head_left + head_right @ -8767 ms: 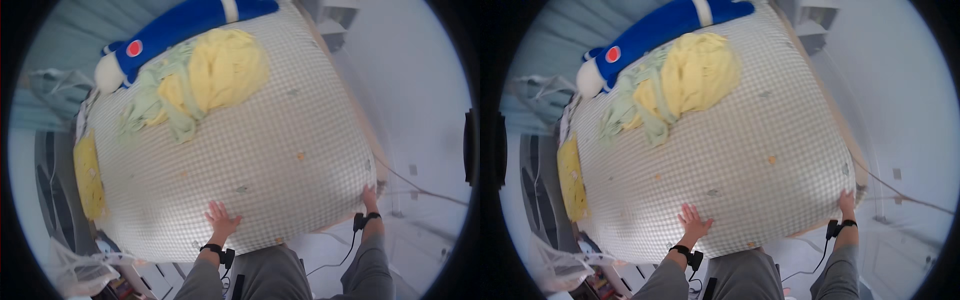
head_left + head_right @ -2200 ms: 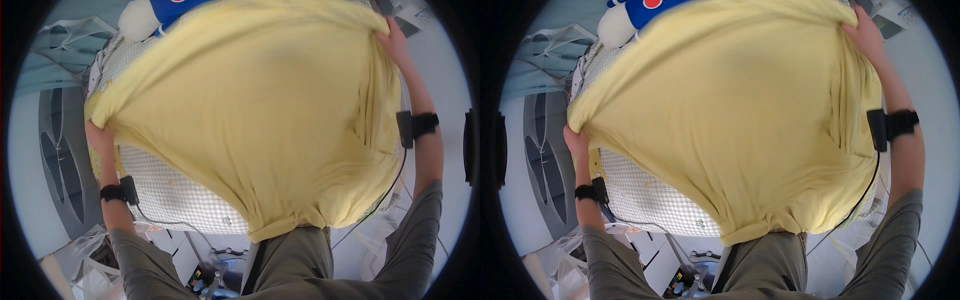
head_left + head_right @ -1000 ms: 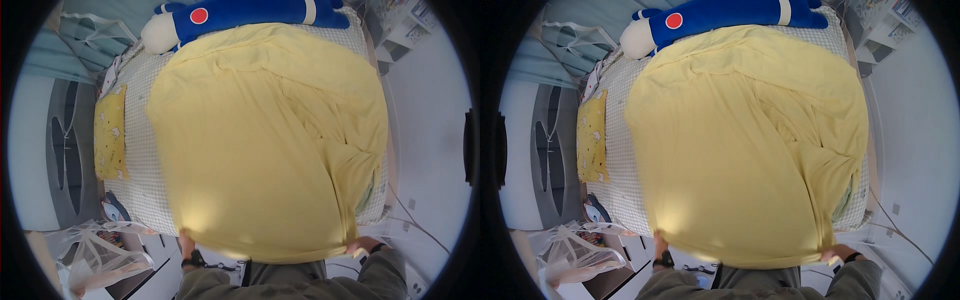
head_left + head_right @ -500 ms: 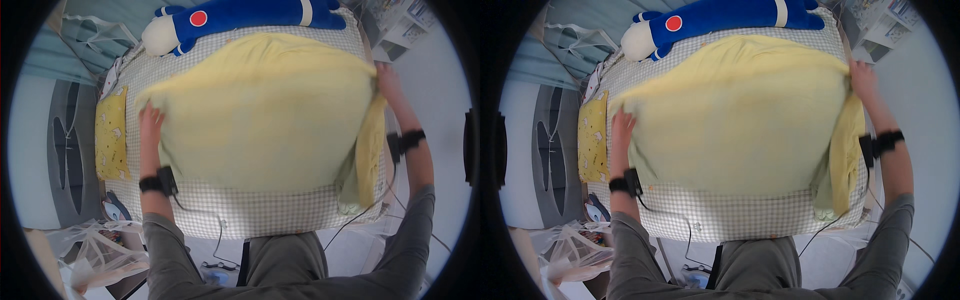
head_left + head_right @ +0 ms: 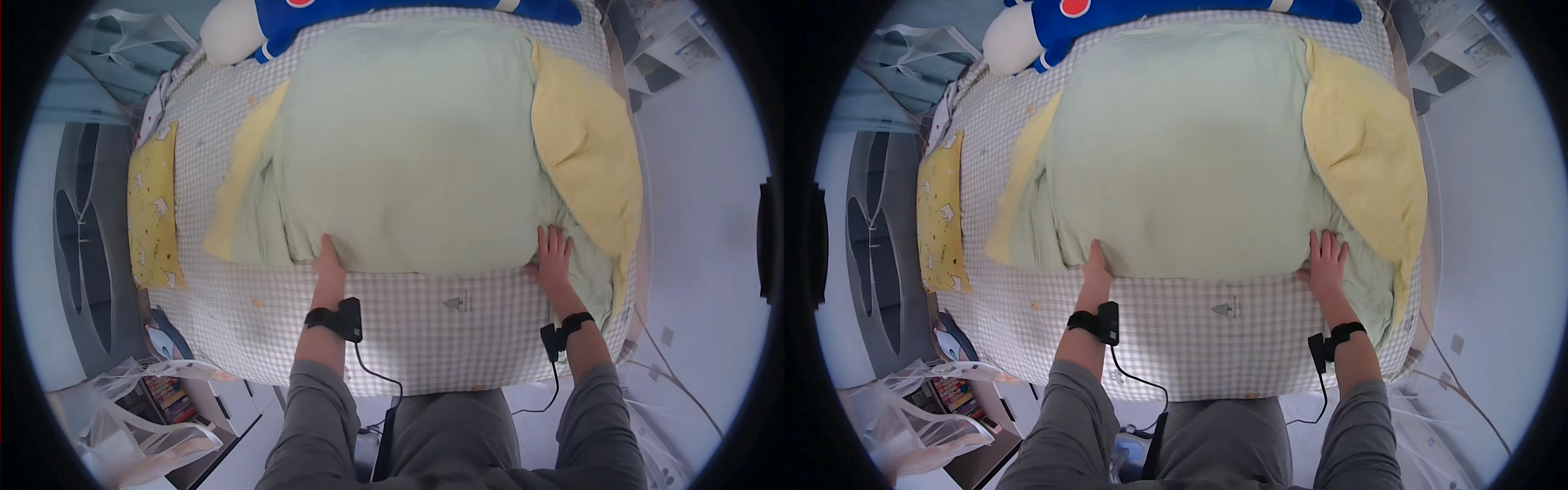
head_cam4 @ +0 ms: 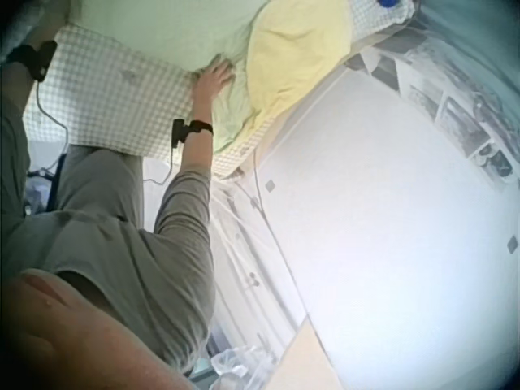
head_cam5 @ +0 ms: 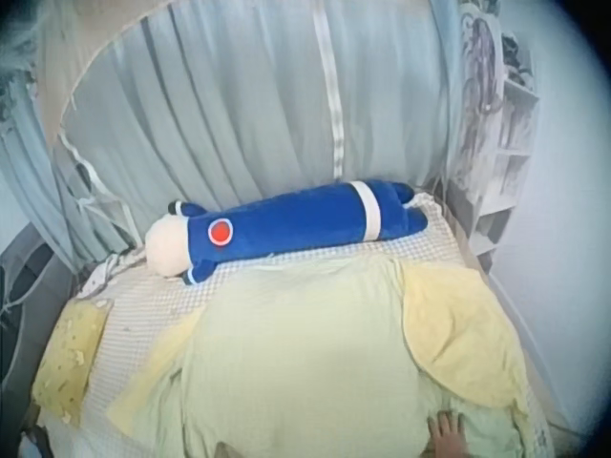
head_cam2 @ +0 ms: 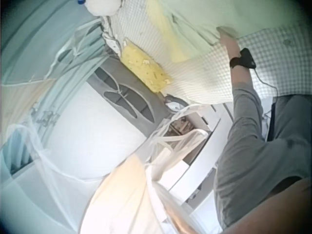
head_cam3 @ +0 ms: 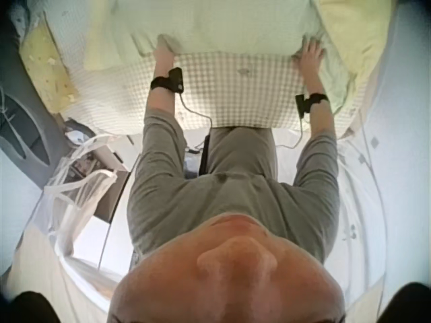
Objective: The recorder tidies a bedroom by smoothing the bed, folding a blanket, and picking up slippers and clothes.
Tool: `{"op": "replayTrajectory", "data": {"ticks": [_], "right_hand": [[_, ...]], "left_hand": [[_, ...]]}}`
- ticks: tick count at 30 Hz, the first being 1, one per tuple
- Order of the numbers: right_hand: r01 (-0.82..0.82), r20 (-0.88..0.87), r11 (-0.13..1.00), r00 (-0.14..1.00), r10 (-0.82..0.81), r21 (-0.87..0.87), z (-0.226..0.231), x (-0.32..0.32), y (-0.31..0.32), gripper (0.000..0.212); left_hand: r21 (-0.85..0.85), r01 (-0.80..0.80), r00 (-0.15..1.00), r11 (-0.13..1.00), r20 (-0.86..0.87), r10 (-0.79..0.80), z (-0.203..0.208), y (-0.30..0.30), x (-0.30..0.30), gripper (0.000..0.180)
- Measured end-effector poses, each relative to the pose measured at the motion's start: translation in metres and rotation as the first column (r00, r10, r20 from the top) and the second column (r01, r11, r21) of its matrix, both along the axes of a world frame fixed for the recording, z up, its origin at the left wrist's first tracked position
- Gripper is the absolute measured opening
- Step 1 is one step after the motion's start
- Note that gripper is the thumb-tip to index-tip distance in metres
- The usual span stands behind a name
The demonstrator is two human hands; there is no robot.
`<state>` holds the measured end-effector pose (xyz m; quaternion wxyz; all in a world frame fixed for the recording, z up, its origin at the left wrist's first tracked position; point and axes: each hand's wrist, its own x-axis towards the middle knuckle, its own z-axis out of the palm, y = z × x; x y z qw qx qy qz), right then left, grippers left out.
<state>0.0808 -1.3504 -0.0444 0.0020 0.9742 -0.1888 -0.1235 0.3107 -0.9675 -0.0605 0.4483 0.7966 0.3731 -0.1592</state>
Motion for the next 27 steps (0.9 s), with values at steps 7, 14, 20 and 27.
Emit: {"op": "replayTrajectory", "data": {"ticks": [7,14,20,27], "right_hand": [[-0.353,-0.199,0.88,0.883,0.425,0.317,0.011,-0.041,-0.028,0.032],[0.103,-0.737,0.789,0.446,0.508,0.606,0.062,-0.249,0.048,0.037],[0.083,-0.446,0.596,0.747,0.494,0.799,0.057,-0.2,0.05,0.028],[0.044,0.055,0.989,0.997,-0.052,0.142,0.034,0.014,-0.023,0.054]], "left_hand": [[-0.248,0.018,0.974,0.969,0.223,0.039,0.015,0.106,-0.009,0.042],[0.572,0.235,0.962,0.786,-0.251,-0.105,0.056,0.247,-0.19,0.047],[0.493,0.734,0.676,0.467,-0.592,-0.438,0.043,0.241,-0.194,0.065],[0.829,0.487,0.304,0.276,0.135,-0.943,0.058,0.066,0.006,0.05]]}}
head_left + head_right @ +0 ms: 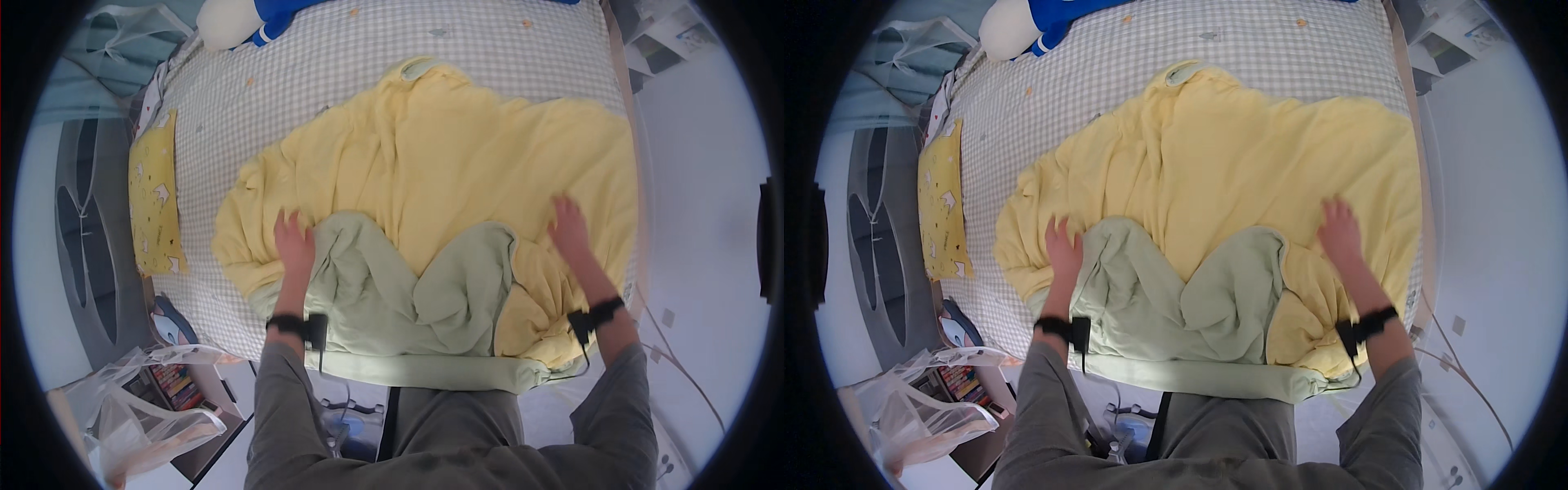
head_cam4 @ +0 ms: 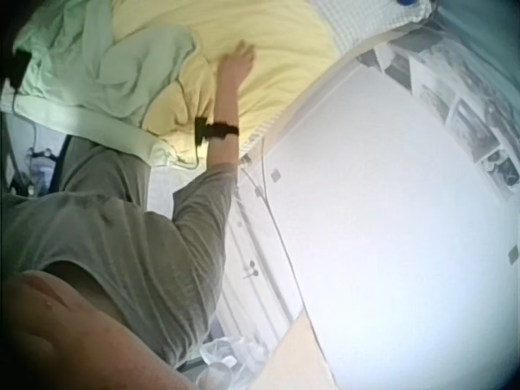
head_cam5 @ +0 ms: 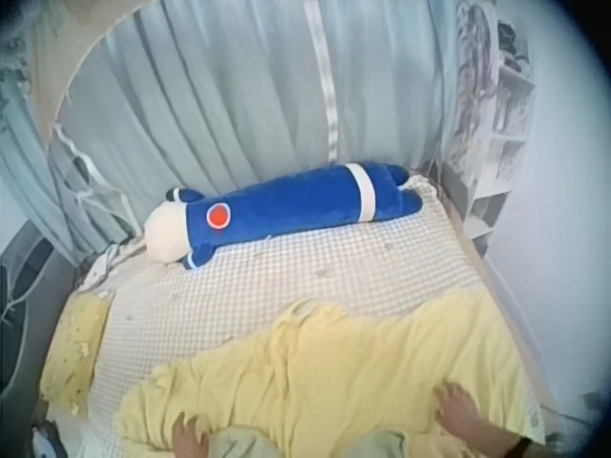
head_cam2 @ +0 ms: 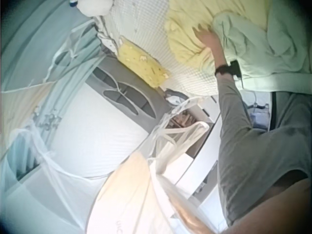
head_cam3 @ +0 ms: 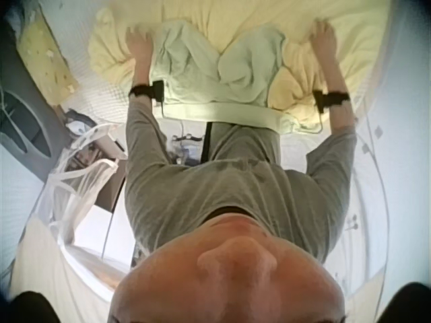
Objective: The recorder tidies a bedroom by smoothing the bed, folding a blanket, and picking up slippers and clothes.
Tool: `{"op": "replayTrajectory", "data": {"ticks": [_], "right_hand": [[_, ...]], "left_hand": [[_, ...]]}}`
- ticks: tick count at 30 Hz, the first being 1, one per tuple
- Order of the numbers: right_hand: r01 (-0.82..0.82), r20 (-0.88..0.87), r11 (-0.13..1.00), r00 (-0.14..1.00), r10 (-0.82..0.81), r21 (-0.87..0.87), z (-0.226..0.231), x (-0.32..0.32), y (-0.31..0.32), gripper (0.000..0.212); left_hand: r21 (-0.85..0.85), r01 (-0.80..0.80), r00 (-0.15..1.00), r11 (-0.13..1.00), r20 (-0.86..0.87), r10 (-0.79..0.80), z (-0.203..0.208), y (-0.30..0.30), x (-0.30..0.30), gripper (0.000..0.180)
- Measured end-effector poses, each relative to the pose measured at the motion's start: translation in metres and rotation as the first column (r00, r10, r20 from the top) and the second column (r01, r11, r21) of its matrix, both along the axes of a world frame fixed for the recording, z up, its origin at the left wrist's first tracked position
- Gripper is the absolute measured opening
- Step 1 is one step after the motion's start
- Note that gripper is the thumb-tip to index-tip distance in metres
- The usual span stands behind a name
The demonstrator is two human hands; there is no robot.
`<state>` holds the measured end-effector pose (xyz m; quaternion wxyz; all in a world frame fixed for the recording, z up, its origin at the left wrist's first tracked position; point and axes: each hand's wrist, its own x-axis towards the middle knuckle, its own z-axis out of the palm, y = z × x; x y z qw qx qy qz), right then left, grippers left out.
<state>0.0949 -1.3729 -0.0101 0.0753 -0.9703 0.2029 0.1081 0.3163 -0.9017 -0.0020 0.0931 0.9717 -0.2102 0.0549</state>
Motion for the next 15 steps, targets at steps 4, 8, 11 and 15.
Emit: {"op": "replayTrajectory", "data": {"ticks": [4,8,11,15], "right_hand": [[0.012,0.117,0.886,0.992,0.048,-0.463,-0.03,0.055,-0.058,0.066],[-0.03,-0.013,0.982,1.0,0.028,-0.187,-0.056,0.068,-0.092,0.06],[-0.106,-0.275,0.985,0.959,0.066,-0.133,-0.064,0.044,-0.098,0.044],[-0.103,-0.391,0.994,0.917,0.077,-0.045,-0.052,-0.043,-0.112,0.027]], "left_hand": [[0.228,-0.024,0.994,0.973,0.108,-0.001,-0.03,-0.072,0.079,0.055],[0.418,-0.124,0.992,0.9,0.036,0.12,-0.057,-0.1,0.11,0.05],[0.506,0.034,0.927,0.862,-0.339,0.162,-0.061,-0.096,0.116,0.043],[0.558,0.121,0.904,0.821,-0.403,0.14,-0.042,-0.013,0.053,0.029]]}}
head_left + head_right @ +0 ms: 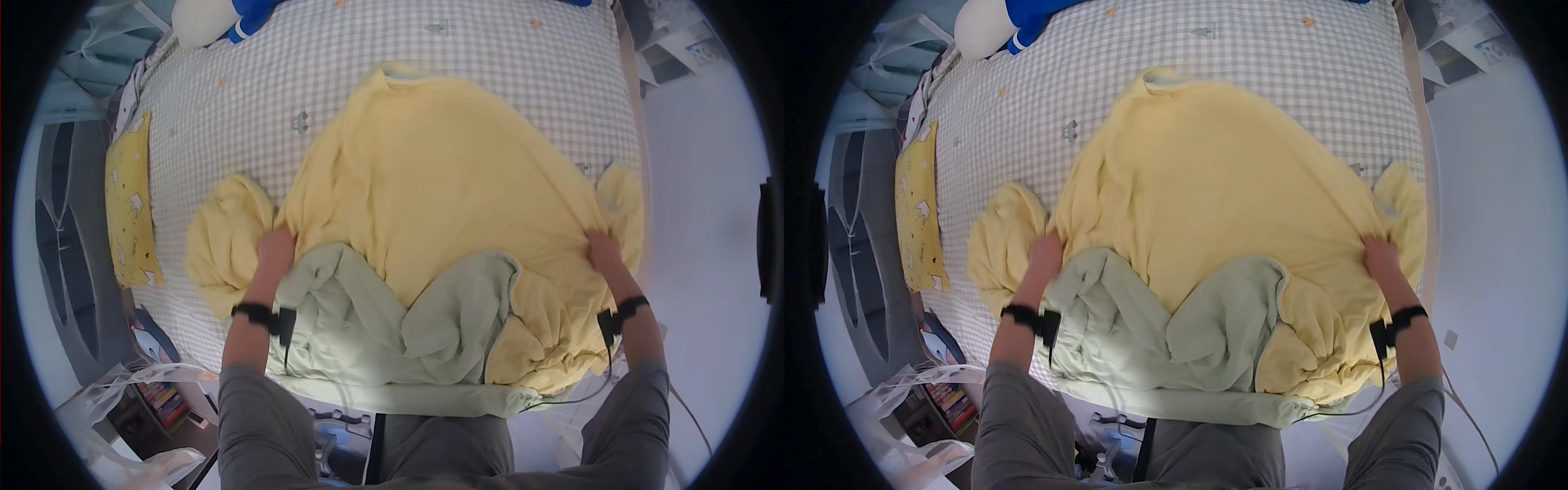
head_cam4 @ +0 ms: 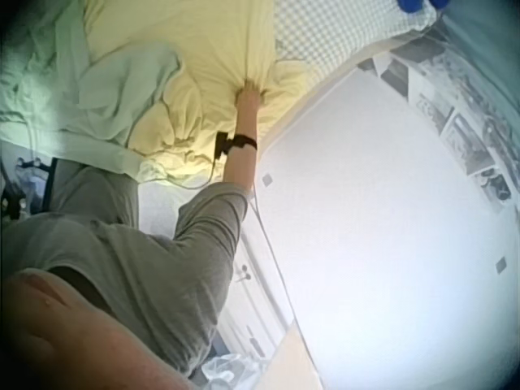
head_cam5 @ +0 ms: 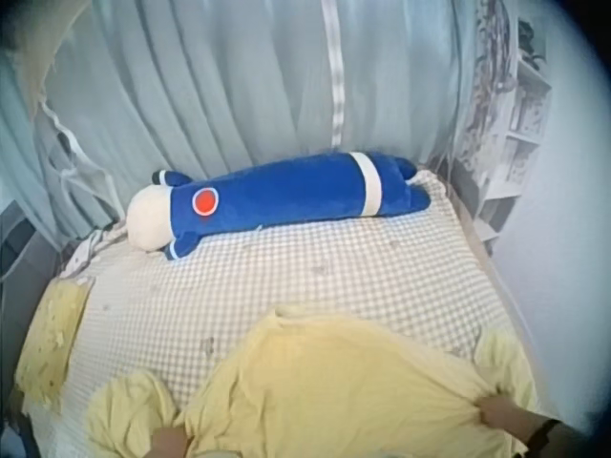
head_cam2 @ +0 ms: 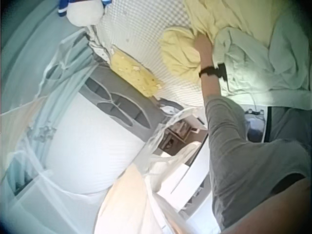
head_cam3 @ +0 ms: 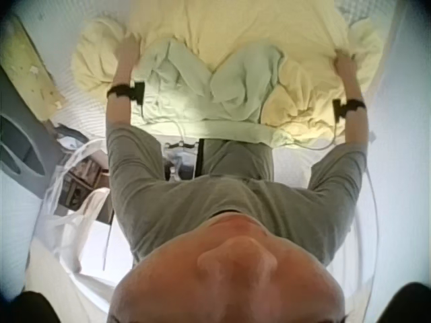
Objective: The recorder tidies a bedroom by smoothing the bed, folding a blanket, and picking up slippers and clothes.
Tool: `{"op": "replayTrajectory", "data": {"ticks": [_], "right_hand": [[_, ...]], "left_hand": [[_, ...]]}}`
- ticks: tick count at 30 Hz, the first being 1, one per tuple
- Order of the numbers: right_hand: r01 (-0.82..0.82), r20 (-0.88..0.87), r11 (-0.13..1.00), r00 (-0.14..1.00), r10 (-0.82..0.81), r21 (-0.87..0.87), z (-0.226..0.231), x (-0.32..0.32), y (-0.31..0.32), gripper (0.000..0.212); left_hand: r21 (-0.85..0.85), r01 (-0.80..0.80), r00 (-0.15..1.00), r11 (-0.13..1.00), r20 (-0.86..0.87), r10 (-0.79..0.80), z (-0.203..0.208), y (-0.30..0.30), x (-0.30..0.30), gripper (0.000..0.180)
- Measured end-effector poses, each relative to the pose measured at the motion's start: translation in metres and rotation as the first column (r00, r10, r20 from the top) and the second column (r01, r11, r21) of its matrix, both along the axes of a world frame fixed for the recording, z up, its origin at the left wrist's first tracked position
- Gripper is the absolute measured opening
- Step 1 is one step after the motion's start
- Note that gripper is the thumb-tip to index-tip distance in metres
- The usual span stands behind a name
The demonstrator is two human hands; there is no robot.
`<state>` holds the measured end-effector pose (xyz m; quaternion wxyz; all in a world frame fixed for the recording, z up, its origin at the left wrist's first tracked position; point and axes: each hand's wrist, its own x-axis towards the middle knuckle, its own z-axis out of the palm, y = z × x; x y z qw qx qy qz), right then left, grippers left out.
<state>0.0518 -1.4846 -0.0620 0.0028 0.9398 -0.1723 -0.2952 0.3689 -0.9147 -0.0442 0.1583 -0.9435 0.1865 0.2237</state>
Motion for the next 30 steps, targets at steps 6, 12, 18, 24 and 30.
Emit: {"op": "replayTrajectory", "data": {"ticks": [6,12,18,24,30], "right_hand": [[0.241,-0.406,0.955,0.866,-0.292,-0.173,0.029,-0.119,-0.02,0.033],[-0.025,0.461,1.0,0.887,0.028,-0.013,0.057,0.018,0.035,0.041],[0.357,-0.057,0.922,0.934,-0.353,0.147,0.022,0.027,0.034,0.049],[0.151,0.473,0.988,0.868,-0.15,0.036,0.071,0.057,-0.056,0.031],[0.19,0.67,0.975,0.74,-0.063,-0.118,0.126,0.172,-0.018,0.037]], "left_hand": [[0.224,-0.217,0.775,0.95,-0.552,0.307,0.032,0.056,-0.035,0.029],[-0.543,-0.122,0.986,0.83,0.025,0.162,0.012,0.033,0.072,0.036],[-0.393,0.106,0.994,0.913,0.047,-0.095,-0.03,-0.02,0.007,0.068],[-0.21,-0.404,0.915,0.891,-0.103,0.39,0.077,0.021,0.032,0.067],[-0.476,0.174,0.65,0.862,0.713,0.262,0.155,-0.02,0.142,0.054]]}}
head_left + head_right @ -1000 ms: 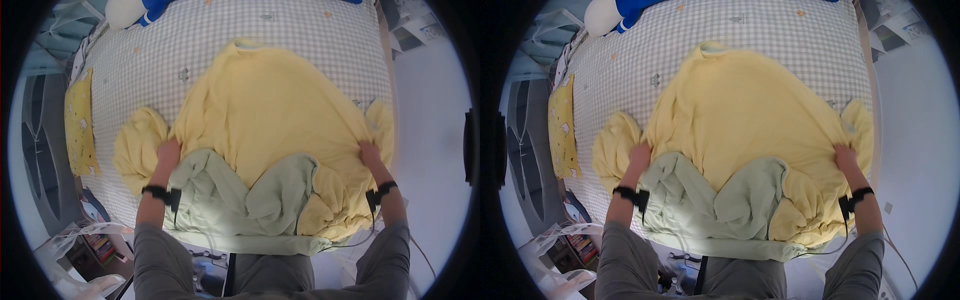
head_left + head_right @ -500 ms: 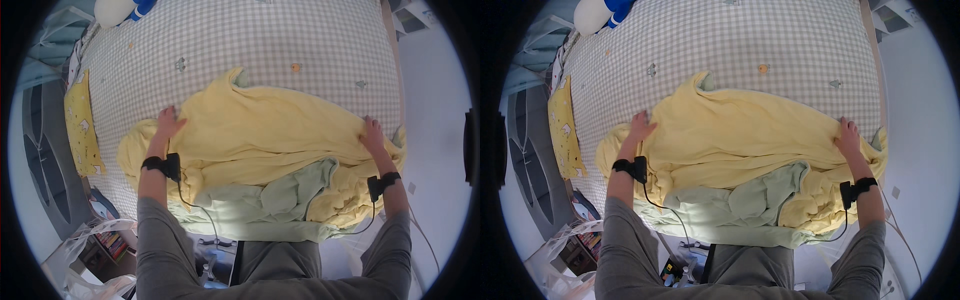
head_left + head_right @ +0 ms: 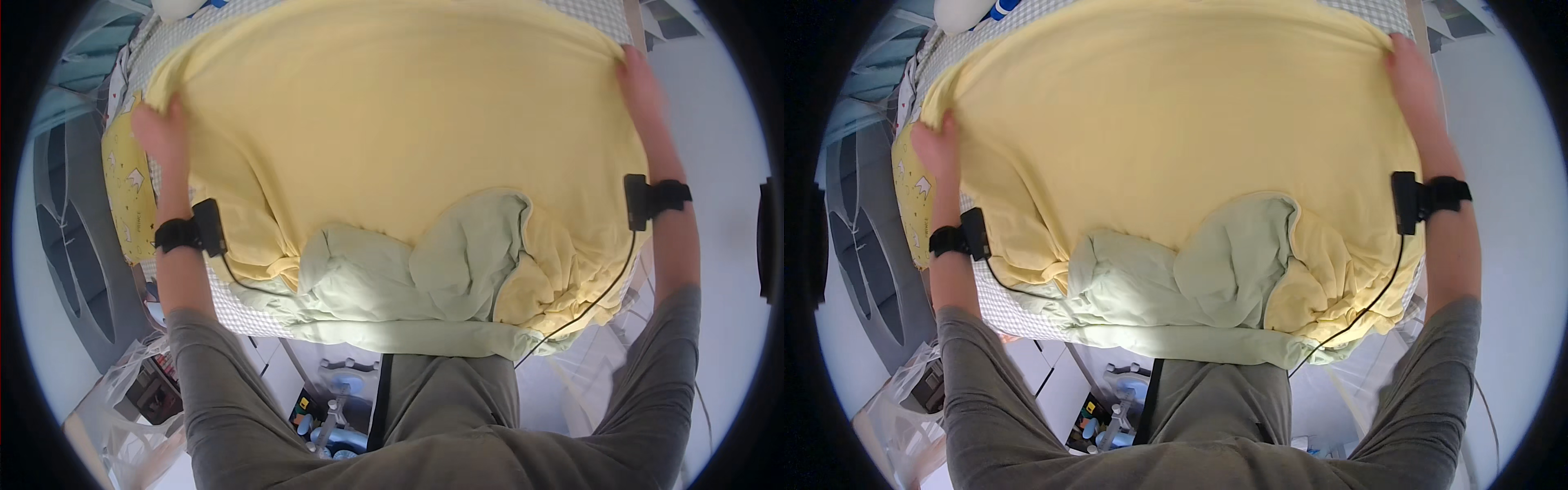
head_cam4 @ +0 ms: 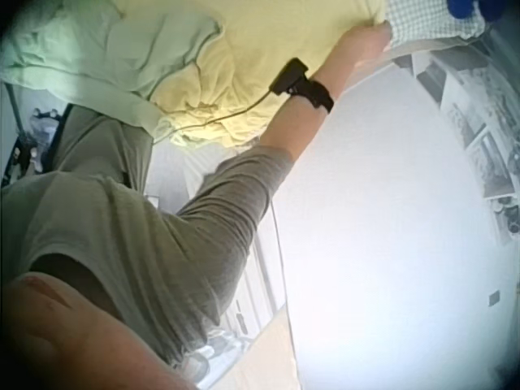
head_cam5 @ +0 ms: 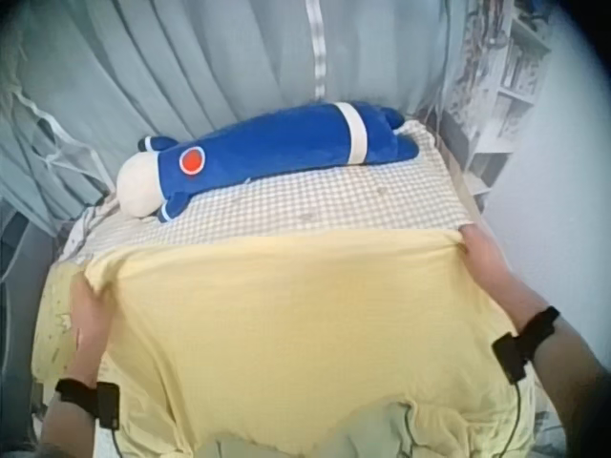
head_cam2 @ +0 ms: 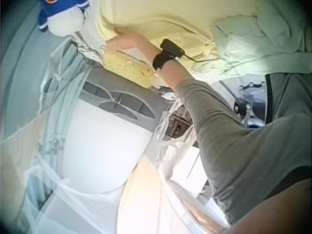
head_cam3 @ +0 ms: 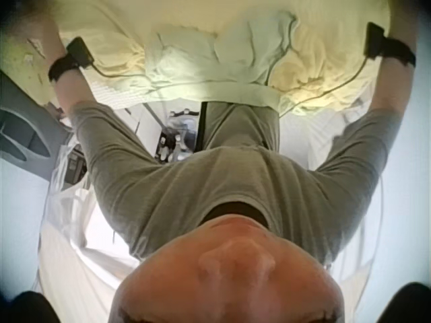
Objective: The recorder tidies a bedroom by smoothing the bed, folding a blanket, and picking up slippers and clothes.
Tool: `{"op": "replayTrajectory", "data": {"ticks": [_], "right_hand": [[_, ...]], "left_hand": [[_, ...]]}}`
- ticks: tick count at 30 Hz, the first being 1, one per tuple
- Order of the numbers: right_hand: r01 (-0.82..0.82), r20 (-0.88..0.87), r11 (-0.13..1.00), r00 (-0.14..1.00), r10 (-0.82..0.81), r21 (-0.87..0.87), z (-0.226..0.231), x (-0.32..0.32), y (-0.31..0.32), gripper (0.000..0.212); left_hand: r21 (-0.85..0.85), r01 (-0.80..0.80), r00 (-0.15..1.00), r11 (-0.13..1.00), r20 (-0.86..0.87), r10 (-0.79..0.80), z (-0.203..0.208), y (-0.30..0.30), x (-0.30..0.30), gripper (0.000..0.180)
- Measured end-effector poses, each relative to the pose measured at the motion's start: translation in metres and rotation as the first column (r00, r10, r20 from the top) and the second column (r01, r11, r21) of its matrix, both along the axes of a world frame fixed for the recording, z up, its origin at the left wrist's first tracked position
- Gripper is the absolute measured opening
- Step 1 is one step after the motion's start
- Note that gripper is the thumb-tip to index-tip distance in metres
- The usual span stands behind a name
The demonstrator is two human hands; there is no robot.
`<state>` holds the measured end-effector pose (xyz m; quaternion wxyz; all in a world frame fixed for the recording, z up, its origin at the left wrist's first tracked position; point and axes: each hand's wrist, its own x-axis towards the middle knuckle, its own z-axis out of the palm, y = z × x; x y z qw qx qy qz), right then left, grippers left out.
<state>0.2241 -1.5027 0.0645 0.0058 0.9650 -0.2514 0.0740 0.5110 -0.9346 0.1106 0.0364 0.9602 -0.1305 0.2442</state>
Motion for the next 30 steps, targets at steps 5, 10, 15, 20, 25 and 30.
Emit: {"op": "replayTrajectory", "data": {"ticks": [5,10,15,20,25,30], "right_hand": [[-0.167,-0.255,0.961,0.941,0.221,0.219,-0.058,-0.044,0.116,0.053],[0.19,-0.52,0.752,0.823,0.229,0.631,-0.087,-0.192,0.197,0.063],[0.281,-0.375,0.752,0.926,-0.048,0.597,-0.094,-0.281,0.119,0.05],[0.354,-0.387,0.758,0.911,-0.145,0.549,0.004,-0.254,0.041,0.038],[0.36,-0.277,0.789,0.928,-0.248,0.498,0.039,-0.214,-0.002,0.032],[0.494,-0.596,0.861,0.73,-0.333,0.124,-0.016,-0.266,-0.055,0.038]], "left_hand": [[0.025,0.387,0.909,0.922,-0.178,-0.376,-0.089,0.009,-0.102,0.054],[-0.026,0.376,0.702,0.926,-0.644,-0.303,-0.124,0.041,-0.27,0.052],[0.133,0.222,0.498,0.966,-0.867,0.005,-0.123,0.128,-0.258,0.038],[0.158,0.137,0.875,0.978,-0.481,-0.045,-0.029,0.085,-0.076,0.037],[-0.084,0.347,0.937,0.934,-0.015,-0.349,0.038,-0.05,0.049,0.03],[0.301,0.169,0.942,0.938,-0.329,-0.064,-0.046,-0.13,0.009,0.028]]}}
